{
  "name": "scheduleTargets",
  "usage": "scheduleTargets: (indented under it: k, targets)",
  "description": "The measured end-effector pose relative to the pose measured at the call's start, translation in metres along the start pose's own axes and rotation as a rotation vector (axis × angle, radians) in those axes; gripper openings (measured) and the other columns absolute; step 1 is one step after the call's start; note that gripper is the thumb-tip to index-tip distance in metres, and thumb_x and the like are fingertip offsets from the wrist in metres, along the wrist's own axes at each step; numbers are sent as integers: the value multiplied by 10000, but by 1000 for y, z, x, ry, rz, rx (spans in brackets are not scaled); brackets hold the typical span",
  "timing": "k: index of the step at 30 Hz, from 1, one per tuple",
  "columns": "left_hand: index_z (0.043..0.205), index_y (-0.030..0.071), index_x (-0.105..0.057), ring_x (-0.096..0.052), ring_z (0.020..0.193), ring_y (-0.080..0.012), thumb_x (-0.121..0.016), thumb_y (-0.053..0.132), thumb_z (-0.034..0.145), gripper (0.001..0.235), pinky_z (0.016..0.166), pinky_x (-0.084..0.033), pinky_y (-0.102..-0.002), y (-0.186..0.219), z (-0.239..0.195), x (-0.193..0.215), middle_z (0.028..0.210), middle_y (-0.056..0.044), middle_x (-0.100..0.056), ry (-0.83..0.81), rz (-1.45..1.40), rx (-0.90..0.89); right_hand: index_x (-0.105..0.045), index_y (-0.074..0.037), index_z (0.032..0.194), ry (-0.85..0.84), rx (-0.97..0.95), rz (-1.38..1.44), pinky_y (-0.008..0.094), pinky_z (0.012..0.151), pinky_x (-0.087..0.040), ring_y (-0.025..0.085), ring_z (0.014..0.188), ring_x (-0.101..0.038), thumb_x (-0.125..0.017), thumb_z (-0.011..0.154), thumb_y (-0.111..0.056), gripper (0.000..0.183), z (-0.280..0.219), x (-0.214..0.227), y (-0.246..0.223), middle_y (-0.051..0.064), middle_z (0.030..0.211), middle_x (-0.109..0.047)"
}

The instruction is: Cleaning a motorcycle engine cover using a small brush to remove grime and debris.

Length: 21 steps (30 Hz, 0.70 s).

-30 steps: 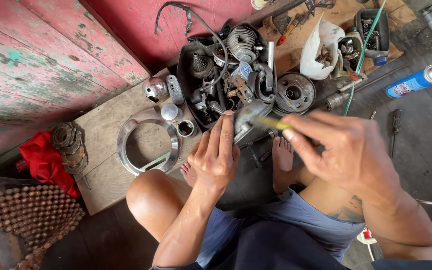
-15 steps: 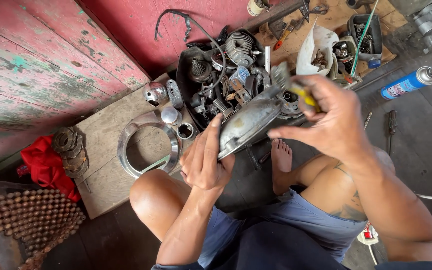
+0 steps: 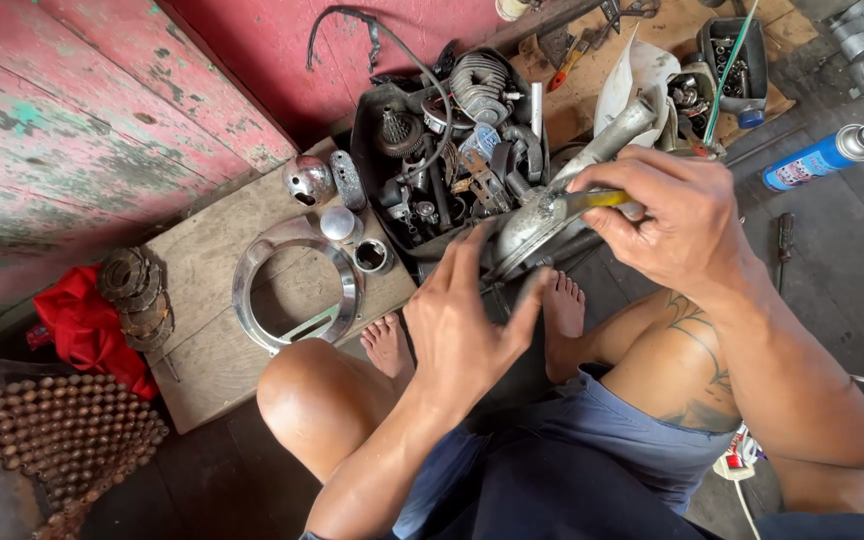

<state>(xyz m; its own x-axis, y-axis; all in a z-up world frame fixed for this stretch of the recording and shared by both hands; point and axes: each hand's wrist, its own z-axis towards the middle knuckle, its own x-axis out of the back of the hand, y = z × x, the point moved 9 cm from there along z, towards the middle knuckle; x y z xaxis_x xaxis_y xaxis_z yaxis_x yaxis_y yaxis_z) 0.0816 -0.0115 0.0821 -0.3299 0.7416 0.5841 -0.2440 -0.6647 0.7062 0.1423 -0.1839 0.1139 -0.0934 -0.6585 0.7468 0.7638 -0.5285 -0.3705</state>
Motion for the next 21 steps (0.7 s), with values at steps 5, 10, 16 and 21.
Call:
scheduleTargets:
  k: [5, 10, 16, 21]
  targets:
    - [1314, 38, -616, -745, 955, -362, -678, 351, 830, 579, 711, -599, -464, -6, -7, -10, 1147, -142, -715, -19, 188, -58, -746, -12, 987, 39, -49, 170, 274, 454, -389, 145, 469, -454, -789, 890, 42, 119, -2, -14, -4, 90, 738, -607]
    - [1266, 86, -632, -760, 828, -289, -641, 171, 719, 553, 657, -628, -415, -18, -17, -12, 933, -62, -703, 24, 261, -132, -755, -19, 1011, 70, -192, 278, 284, 460, -430, 162, 470, -476, -798, 888, -13, 130, 5, -7, -13, 84, 611, -528]
    - [1356, 39, -605, -634, 768, -244, -632, 142, 655, 709, 431, -448, -375, -27, -17, 2, 949, -61, -608, 108, 372, -152, -482, 24, 1390, -124, -207, 214, 197, 511, -478, 96, 610, -531, -710, 951, -259, 570, -10, 3, -22, 69, 838, -588]
    - [1304, 82, -680, -613, 751, -226, -591, 122, 574, 737, 643, -516, -335, -17, -10, 22, 956, -21, -626, 267, 472, -201, -646, 52, 1383, -143, -231, 25, 328, 605, -422, 176, 566, -445, -515, 1078, -27, 342, 2, 7, -48, 134, 935, -673]
